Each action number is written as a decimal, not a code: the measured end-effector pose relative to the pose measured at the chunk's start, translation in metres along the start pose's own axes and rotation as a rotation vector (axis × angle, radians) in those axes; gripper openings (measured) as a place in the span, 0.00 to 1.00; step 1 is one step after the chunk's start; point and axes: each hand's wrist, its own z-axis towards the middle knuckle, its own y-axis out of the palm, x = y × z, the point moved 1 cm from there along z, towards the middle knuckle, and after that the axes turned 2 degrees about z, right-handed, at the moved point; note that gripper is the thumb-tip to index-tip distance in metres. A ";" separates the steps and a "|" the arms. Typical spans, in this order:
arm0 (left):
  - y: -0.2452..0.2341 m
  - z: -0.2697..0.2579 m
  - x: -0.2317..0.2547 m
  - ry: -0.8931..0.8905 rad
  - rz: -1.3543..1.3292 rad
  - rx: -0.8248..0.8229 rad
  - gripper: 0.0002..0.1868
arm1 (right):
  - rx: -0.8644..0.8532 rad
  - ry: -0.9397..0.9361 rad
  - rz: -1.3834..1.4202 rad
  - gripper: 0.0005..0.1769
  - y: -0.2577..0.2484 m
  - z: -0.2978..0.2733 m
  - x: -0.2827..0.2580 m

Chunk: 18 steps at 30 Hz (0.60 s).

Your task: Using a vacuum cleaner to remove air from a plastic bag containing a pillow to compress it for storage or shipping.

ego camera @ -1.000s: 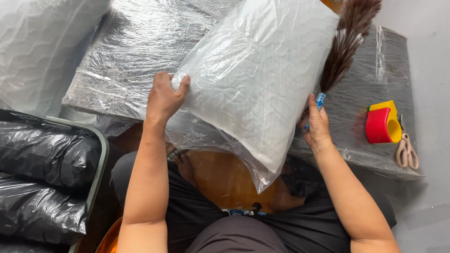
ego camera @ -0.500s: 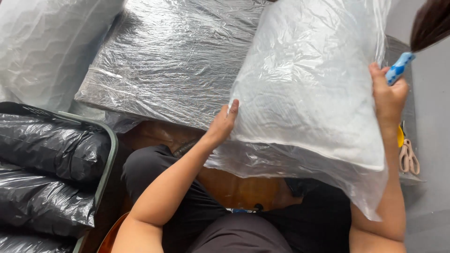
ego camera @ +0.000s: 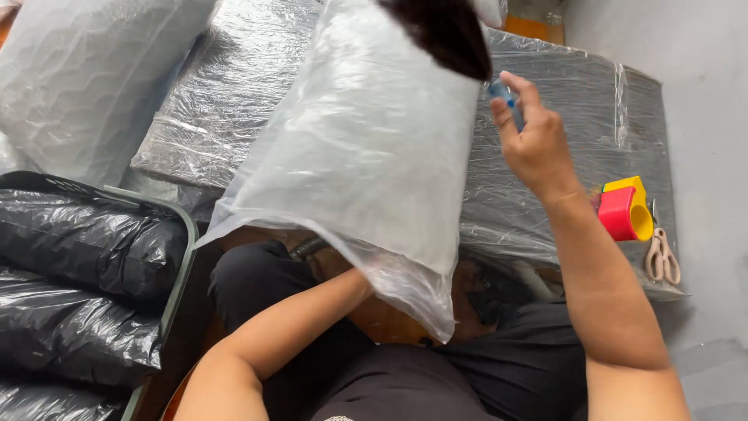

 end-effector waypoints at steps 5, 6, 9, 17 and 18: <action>-0.012 -0.030 0.002 0.020 -0.178 0.036 0.35 | -0.111 -0.180 -0.285 0.26 0.030 -0.061 0.001; -0.015 -0.039 0.001 0.026 -0.181 0.047 0.35 | -0.116 -0.192 -0.280 0.26 0.024 -0.072 -0.011; -0.025 -0.069 -0.007 0.035 -0.268 0.078 0.34 | -0.379 -0.472 -0.336 0.26 0.009 -0.097 -0.031; -0.039 -0.128 -0.017 0.043 -0.576 0.209 0.33 | -0.050 -0.352 -0.493 0.28 0.003 -0.101 0.006; -0.042 -0.133 -0.016 0.038 -0.582 0.222 0.33 | -0.065 -0.355 -0.487 0.28 0.009 -0.114 0.001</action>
